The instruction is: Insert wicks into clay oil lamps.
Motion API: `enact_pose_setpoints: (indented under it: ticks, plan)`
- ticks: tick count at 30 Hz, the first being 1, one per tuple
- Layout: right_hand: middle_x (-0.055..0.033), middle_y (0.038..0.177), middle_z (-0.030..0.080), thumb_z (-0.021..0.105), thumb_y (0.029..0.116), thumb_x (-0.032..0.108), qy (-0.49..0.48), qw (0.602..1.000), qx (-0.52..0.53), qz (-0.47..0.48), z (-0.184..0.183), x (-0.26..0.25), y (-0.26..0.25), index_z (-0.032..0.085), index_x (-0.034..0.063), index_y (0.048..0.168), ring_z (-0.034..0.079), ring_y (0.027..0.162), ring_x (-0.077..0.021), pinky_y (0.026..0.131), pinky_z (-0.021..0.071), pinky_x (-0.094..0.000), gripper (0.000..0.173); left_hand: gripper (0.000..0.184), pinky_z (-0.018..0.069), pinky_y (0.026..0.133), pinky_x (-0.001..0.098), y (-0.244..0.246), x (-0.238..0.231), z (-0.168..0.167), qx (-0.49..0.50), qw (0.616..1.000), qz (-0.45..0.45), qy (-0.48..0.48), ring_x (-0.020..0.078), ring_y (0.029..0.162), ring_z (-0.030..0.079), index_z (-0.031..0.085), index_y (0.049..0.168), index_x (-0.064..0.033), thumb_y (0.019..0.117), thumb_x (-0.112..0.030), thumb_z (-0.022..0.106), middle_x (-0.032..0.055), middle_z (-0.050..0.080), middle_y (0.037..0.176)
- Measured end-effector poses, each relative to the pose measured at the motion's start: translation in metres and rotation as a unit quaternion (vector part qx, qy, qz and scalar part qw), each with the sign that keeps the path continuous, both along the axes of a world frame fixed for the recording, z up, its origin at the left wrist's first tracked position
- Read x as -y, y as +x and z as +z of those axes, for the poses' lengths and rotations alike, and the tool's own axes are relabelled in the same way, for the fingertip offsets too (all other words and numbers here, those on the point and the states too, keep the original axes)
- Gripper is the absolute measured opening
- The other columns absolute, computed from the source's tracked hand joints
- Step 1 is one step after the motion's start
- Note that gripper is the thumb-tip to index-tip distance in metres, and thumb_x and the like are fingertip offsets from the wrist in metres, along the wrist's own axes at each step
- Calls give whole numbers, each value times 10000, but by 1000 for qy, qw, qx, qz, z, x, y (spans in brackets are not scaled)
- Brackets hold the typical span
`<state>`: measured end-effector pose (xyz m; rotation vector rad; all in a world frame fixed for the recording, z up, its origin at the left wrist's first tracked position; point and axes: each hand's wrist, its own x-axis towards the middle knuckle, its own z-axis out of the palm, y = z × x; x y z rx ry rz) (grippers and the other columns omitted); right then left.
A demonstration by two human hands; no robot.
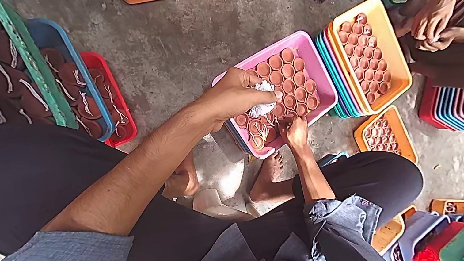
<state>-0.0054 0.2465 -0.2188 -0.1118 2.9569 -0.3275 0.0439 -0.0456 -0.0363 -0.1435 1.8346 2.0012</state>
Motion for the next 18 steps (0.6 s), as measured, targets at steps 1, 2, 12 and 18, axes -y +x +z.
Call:
enact_pose_setpoints:
  ticks: [1,2,12,18]
  plan:
    - [-200,1035,719,766,887,238,-2,1000,-7,-4,7,1,1,762,58,939,661,1082,-407,897,534,-599,187,236,602,786,287,0,0,0,-2,1000,-1,6,116,836,720,734,1058,0,967,-218,727,71,751,924]
    - [-205,1063,713,774,888,234,1,1000,-2,-14,17,3,2,764,59,968,646,1112,-416,899,531,-601,194,238,604,811,294,-1,0,-1,-2,1000,-5,15,123,864,724,732,1087,3,973,-206,720,75,754,955]
    - [-70,947,767,772,916,80,-505,862,-14,31,124,42,17,779,43,1029,728,798,-153,727,625,-313,118,229,587,935,324,-3,-1,1,-31,998,-40,49,171,1021,715,699,1218,-2,1004,-47,632,98,740,1126]
    - [-139,1023,750,660,971,58,-654,754,53,34,149,52,33,759,-4,1069,719,915,-191,853,601,-351,152,443,590,938,310,-1,-2,-5,-73,992,-77,68,181,1094,694,583,1408,-26,972,26,645,121,685,1259]
